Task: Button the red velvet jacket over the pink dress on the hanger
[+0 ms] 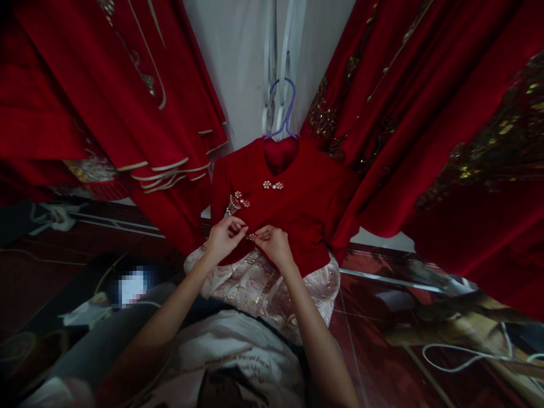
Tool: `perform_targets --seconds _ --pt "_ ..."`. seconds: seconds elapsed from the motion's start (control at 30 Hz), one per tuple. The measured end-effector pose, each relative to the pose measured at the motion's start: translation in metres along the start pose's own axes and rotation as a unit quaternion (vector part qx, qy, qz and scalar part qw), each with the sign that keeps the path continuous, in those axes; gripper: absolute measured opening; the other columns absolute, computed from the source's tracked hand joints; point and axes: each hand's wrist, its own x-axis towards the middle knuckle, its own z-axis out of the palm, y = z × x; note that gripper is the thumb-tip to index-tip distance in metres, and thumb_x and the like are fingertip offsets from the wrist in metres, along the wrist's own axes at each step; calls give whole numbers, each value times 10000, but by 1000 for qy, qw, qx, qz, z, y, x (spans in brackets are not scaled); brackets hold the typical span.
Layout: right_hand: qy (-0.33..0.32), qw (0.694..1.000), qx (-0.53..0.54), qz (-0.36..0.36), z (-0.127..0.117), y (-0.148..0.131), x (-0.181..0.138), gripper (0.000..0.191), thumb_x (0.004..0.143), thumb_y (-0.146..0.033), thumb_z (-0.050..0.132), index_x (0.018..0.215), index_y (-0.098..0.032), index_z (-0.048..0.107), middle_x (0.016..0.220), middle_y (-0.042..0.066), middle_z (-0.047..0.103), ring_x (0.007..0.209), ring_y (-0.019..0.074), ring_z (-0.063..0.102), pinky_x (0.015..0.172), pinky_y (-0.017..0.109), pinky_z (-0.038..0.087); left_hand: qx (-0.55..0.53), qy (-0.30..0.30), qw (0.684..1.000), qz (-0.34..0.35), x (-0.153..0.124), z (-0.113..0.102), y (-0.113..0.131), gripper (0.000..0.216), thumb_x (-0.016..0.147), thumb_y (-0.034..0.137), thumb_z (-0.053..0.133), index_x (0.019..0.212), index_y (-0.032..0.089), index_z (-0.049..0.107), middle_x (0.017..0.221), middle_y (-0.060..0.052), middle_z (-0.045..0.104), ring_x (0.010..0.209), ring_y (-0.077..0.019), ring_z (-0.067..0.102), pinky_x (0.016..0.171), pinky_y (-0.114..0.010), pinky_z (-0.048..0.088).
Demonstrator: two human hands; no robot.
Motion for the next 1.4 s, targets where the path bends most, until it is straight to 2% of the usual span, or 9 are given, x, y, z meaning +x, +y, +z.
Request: perform_targets --seconds 0.07,0.13,0.27,0.37,0.53,0.8,1.13,1.27,1.4 --pt "-30 1000 3 -1 -5 -1 -1 97 708 -234 722 777 -169 700 763 43 743 691 151 706 696 265 570 61 34 997 44 21 -16 3 160 883 264 558 1025 221 616 948 -42 591 822 -153 578 787 -299 523" --pt "-52 999 2 -5 -11 -3 -1 106 715 -248 724 784 -171 702 782 44 746 702 151 706 699 266 566 126 29 987 100 44 -34 4 258 896 267 538 1146 235 595 1072 -72 539 991 -202 529 876 -357 497" --pt "-69 998 -2 -7 -20 -10 -2 109 722 -251 722 796 -173 706 795 45 747 718 151 703 703 267 556 189 -75 957 205 85 -60 3 210 870 298 588 1059 231 651 1069 -79 485 1017 -228 467 881 -380 474" --pt "-78 997 9 -6 -25 -15 -3 108 716 -244 723 792 -171 702 788 42 743 714 146 694 699 263 546 197 -157 930 266 105 -68 4 223 840 288 627 1050 225 666 1099 -77 491 1047 -235 455 936 -395 429" --pt "-121 991 49 -4 -36 -21 -5 164 703 -295 737 788 -161 696 788 47 735 715 146 684 705 275 544 215 -241 895 309 125 -68 9 155 839 268 611 954 211 698 1110 -67 535 1073 -233 468 973 -389 358" --pt "-129 991 35 3 -56 -28 -6 186 716 -306 723 828 -161 693 825 50 728 759 148 672 743 281 528 222 -303 859 349 141 -80 20 178 853 340 599 910 226 723 1083 -52 612 1044 -203 513 895 -338 325" --pt "-121 992 40 -9 -46 -28 -7 197 714 -330 728 817 -168 685 819 60 731 748 156 682 725 286 540 249 -287 833 402 150 -64 24 145 879 254 566 893 218 706 831 -14 715 893 -161 580 973 -332 295" --pt "-111 993 24 -14 -47 -29 -7 177 721 -316 728 819 -173 689 825 57 734 748 155 684 721 285 538 273 -289 822 407 153 -59 25 151 877 246 567 850 225 714 795 -6 718 853 -155 587 995 -335 275" --pt "-111 994 20 -10 -52 -30 -7 180 726 -319 724 825 -172 688 828 56 733 743 156 682 730 295 542 304 -286 809 414 153 -60 28 120 841 266 602 836 211 709 819 -28 703 874 -177 563 938 -344 290"
